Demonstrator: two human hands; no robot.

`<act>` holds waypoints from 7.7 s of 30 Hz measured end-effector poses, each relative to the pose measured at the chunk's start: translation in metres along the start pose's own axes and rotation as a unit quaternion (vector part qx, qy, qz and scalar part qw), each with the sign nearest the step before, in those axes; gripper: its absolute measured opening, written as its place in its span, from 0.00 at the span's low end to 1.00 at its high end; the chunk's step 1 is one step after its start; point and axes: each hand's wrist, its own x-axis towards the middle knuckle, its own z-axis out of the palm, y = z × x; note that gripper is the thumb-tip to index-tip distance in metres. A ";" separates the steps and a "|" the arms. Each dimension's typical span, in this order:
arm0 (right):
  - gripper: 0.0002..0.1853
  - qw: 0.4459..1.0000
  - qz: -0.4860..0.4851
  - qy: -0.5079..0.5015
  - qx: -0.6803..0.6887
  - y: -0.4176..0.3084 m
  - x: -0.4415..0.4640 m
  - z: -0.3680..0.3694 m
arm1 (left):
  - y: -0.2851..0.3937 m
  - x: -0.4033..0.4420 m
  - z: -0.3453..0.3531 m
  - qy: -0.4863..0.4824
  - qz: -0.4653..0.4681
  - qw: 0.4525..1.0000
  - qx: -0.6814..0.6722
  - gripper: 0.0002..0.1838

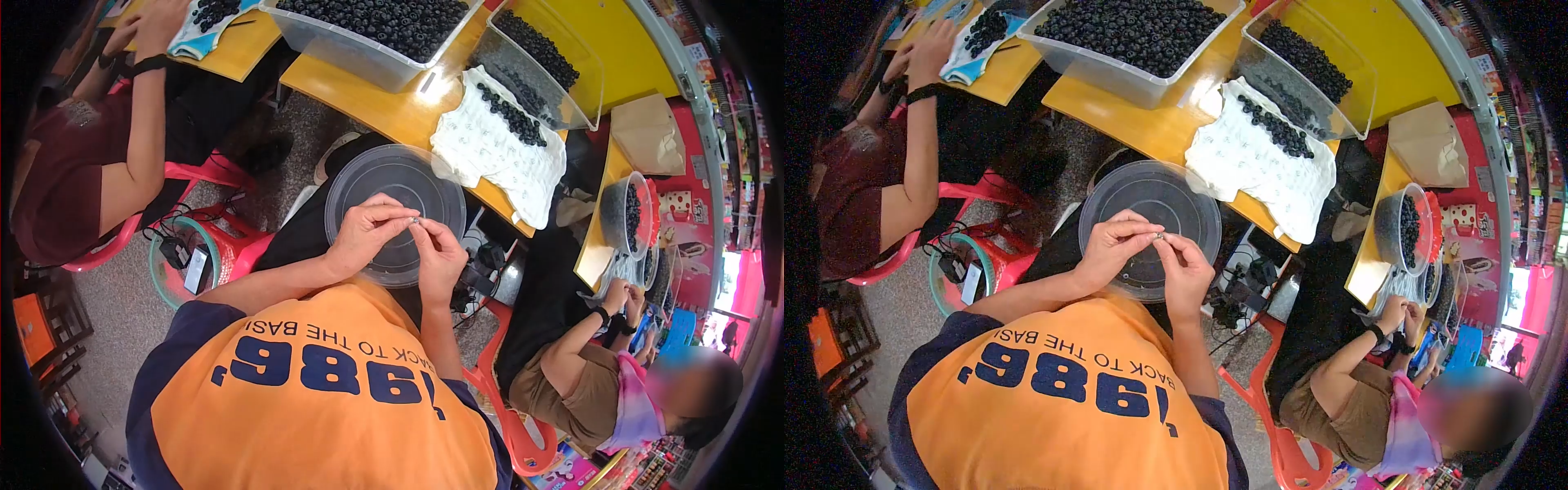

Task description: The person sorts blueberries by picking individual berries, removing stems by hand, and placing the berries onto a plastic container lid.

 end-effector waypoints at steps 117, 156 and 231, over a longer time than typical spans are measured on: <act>0.06 0.968 0.136 -0.068 0.202 0.002 -0.007 -0.011 | -0.012 0.008 -0.019 -0.121 0.145 0.982 0.011 0.09; 0.09 0.972 0.150 -0.127 0.128 -0.004 -0.007 -0.009 | 0.009 0.007 -0.036 -0.137 0.166 0.972 0.098 0.10; 0.07 0.988 -0.054 -0.025 0.142 0.017 0.008 0.003 | 0.011 0.017 -0.018 -0.123 -0.310 0.901 -0.278 0.08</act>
